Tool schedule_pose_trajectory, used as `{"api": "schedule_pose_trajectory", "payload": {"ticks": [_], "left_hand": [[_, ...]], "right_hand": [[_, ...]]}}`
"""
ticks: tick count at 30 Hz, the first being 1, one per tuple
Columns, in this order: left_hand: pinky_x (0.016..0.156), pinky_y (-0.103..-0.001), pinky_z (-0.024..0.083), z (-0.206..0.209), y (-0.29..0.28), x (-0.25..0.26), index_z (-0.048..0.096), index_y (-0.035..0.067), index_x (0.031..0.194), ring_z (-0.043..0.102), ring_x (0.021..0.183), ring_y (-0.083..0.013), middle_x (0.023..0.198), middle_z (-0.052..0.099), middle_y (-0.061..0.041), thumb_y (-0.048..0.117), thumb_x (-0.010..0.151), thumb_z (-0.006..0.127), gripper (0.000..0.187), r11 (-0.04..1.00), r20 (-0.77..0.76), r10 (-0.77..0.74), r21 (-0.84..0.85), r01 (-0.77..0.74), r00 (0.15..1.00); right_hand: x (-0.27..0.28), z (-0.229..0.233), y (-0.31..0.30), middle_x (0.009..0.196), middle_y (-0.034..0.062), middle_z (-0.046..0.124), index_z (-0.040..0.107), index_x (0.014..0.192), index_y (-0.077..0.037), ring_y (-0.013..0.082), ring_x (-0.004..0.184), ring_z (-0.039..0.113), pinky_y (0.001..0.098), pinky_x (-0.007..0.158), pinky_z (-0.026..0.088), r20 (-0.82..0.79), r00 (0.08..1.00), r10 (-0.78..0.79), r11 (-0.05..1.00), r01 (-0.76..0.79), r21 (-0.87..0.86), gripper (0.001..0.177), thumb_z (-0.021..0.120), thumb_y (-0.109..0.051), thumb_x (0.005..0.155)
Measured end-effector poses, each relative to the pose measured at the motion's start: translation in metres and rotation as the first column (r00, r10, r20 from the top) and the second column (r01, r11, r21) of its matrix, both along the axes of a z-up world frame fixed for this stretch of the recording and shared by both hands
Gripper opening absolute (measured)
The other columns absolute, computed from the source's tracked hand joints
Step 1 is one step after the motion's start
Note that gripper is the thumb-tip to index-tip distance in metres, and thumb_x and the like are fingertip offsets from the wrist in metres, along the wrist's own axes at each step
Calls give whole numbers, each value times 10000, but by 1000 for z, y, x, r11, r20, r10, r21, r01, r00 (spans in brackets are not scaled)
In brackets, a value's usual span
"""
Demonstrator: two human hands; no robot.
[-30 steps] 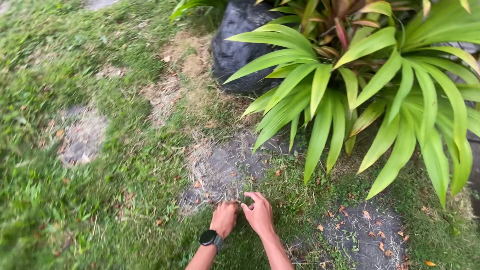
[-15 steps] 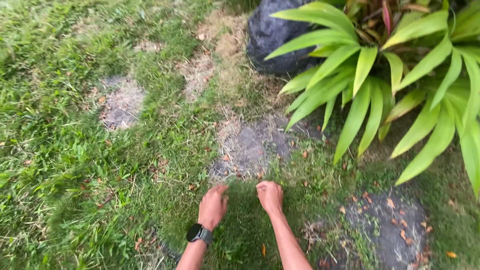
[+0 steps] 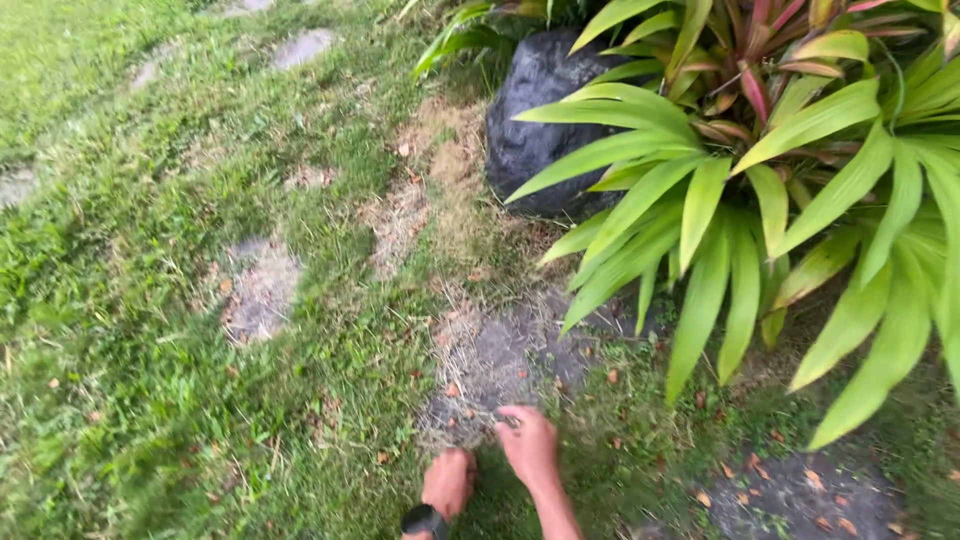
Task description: Manually pull weeds and dried grass from a lawn area near garden plants.
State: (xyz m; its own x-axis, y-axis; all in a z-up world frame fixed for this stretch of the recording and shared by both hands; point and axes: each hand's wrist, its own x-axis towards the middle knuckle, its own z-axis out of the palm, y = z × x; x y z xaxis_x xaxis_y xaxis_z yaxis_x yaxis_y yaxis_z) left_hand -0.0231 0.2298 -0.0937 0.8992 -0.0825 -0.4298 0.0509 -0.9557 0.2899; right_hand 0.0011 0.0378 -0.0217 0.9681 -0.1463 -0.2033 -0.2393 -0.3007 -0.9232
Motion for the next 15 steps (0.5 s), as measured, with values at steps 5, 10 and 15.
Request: {"api": "schedule_pose_trajectory", "payload": {"ticks": [5,10,15], "left_hand": [[724,-467,581,-49,13,24,737,114,864,690,827,-366,931,688,-198,123,845,691,51,997,107,3,-80,5,994],[684,-481,573,-52,23,48,743,88,803,702,773,-380,874,726,-227,145,808,733,57,986,136,-75,-138,94,988],[705,-395,620,-9,18,55,766,98,708,743,682,-261,717,745,-110,67,799,675,133,947,47,-55,-313,67,997]], "right_hand": [[-36,-24,18,1345,80,561,694,1200,-170,197,845,747,336,774,612,-157,969,189,944,-224,-242,419,809,-118,801],[-34,-60,32,1177,84,680,708,1176,-155,255,922,700,391,792,619,-114,960,255,847,-278,-452,391,809,-96,803],[-31,-79,32,968,35,774,813,926,-144,152,801,731,314,716,610,-218,958,183,858,-264,-441,114,734,-82,872]]}}
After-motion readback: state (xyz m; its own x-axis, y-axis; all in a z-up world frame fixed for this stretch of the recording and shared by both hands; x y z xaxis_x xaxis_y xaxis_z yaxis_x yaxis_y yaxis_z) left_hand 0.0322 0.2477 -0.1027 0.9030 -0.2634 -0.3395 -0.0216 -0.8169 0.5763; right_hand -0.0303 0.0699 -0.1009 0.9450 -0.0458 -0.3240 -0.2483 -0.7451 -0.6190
